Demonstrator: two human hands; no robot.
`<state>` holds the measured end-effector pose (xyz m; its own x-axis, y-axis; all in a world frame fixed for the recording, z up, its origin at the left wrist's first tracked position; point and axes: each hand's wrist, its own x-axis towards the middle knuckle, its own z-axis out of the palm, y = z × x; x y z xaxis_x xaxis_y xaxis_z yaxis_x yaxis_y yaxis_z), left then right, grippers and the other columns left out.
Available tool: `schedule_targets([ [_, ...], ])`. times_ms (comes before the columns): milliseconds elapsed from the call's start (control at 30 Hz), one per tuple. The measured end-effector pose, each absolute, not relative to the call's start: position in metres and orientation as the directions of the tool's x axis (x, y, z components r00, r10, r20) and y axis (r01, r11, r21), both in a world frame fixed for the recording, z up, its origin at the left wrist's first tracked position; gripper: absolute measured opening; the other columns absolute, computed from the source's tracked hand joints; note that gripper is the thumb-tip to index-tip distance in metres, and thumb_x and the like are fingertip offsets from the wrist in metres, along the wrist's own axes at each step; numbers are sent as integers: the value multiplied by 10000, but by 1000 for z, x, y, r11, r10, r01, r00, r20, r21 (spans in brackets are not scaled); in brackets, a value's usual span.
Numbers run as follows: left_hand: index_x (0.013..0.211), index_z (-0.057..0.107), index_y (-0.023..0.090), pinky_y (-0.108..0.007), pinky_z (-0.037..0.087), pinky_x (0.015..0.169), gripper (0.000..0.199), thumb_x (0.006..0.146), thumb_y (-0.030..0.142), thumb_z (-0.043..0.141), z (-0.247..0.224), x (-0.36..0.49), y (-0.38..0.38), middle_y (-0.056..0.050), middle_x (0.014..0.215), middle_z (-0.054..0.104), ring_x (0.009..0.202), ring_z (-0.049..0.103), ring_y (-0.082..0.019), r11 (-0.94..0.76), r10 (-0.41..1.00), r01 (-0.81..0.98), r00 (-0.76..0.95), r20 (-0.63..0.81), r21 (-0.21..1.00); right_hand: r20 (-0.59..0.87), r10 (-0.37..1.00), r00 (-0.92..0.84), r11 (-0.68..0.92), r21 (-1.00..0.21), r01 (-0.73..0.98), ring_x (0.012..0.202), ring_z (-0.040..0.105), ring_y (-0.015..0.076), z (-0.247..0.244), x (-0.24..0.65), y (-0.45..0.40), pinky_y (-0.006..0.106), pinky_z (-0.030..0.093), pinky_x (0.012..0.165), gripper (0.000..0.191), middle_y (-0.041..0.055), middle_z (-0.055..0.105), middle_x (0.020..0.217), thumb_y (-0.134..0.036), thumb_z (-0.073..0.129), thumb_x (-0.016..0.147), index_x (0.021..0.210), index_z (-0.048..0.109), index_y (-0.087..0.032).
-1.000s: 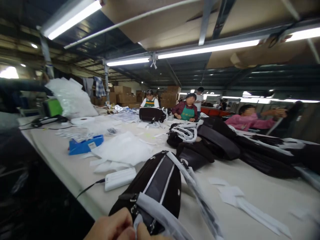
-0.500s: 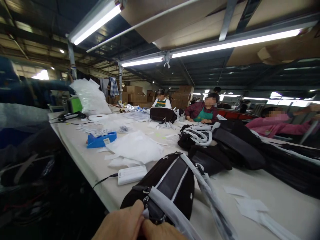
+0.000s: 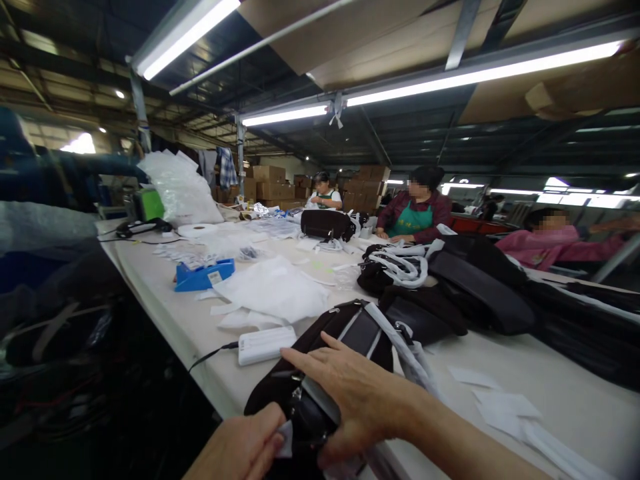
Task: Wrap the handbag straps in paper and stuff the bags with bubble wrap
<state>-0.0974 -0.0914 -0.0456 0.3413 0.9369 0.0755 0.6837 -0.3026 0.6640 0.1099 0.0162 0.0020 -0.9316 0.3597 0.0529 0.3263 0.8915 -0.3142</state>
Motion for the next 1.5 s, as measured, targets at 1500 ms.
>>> schedule_targets([
  [1500,1037,673,216,-348,451,726,444,876,-37,345,-31,-4,-31,-50,966,702,866,664,-250,-250,957,964,232,174,93,454,547,-703,833,-213,511,894,617,207,-33,181,33,321,388,725,298,36,653,1090,-268,739,702,979,638,-225],
])
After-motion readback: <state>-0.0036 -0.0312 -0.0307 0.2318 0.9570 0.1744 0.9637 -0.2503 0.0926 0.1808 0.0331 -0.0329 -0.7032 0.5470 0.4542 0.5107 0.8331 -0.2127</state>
